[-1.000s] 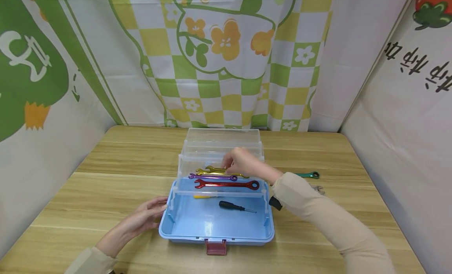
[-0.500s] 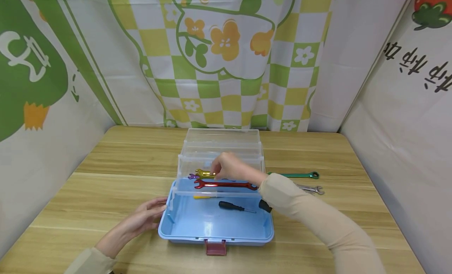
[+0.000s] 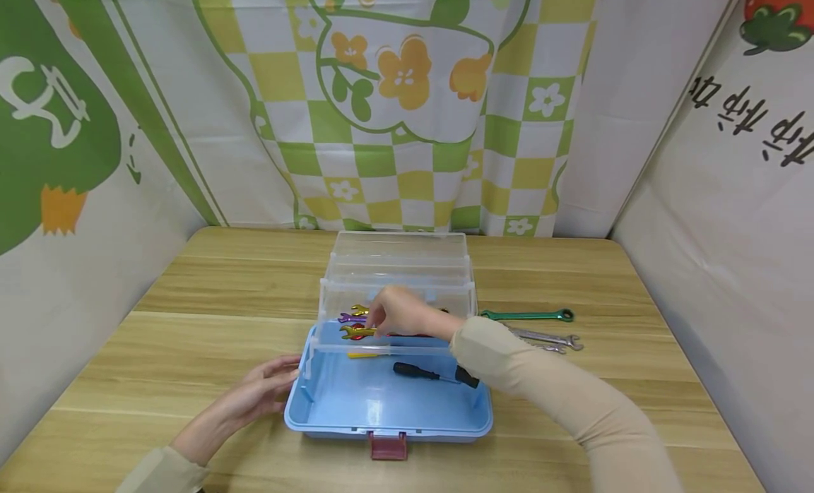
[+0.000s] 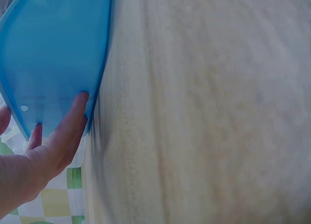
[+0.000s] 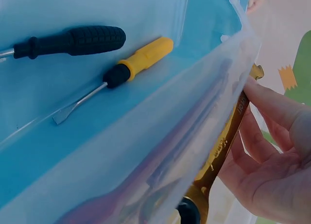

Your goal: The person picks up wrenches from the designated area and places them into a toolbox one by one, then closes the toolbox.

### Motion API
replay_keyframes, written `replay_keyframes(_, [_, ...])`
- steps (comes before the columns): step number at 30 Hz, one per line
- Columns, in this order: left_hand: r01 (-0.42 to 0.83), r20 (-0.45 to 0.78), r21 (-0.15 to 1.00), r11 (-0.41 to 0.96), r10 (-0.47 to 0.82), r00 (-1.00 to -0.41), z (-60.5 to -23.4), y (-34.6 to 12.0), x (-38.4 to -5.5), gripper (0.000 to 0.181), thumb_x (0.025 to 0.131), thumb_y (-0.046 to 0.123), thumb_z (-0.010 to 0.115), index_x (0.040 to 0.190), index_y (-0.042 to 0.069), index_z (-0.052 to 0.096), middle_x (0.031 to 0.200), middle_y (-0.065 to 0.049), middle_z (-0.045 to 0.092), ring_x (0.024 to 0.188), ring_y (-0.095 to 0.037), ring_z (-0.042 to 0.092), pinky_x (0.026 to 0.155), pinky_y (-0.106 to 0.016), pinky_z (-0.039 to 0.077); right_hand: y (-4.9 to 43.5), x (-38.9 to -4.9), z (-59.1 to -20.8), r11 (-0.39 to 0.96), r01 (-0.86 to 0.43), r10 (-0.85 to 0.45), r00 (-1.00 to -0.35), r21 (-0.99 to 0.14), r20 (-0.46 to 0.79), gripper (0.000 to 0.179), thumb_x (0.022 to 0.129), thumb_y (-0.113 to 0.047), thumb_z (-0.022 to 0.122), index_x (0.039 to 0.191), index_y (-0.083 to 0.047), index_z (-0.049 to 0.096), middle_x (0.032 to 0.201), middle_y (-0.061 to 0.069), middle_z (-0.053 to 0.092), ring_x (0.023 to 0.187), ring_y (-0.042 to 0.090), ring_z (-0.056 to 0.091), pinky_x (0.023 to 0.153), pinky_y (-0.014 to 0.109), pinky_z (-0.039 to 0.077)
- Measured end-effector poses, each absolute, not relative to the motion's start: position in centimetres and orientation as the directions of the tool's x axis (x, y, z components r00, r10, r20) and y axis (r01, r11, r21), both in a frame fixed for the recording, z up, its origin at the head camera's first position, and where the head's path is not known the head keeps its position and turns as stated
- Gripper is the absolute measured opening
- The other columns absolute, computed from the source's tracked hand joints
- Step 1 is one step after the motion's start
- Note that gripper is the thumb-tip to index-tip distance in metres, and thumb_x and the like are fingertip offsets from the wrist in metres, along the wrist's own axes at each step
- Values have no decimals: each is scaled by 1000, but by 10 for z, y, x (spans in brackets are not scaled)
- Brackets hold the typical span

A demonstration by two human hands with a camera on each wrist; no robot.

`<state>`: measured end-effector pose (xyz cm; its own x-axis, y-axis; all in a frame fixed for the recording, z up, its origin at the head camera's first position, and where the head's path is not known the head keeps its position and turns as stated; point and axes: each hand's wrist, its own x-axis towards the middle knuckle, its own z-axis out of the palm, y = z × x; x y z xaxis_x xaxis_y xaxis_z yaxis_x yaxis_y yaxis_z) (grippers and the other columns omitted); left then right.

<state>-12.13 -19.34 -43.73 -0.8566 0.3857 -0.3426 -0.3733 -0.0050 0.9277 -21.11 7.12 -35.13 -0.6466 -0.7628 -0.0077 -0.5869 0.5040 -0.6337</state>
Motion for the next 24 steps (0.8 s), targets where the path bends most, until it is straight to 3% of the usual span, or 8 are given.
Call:
replay_keyframes(12, [-369, -337, 929, -6, 392, -856, -439, -195, -121, 62, 89, 20, 50, 133, -8, 18, 133, -28, 29, 108, -25, 49, 85, -43, 45, 64, -207, -355, 531, -561, -755, -653, -635, -54, 12, 70, 2, 69, 81, -4, 68, 79, 3, 66, 70, 9, 58, 60, 16, 48])
replay_keyframes(24, [-375, -344, 927, -9, 380, -859, -439, -194, -121, 62, 89, 21, 51, 133, -8, 19, 133, -28, 30, 106, -23, 50, 84, -42, 46, 60, -206, -358, 519, -592, -786, -614, -617, -72, 13, 74, 3, 66, 85, -4, 69, 82, 5, 67, 74, 10, 59, 64, 16, 48])
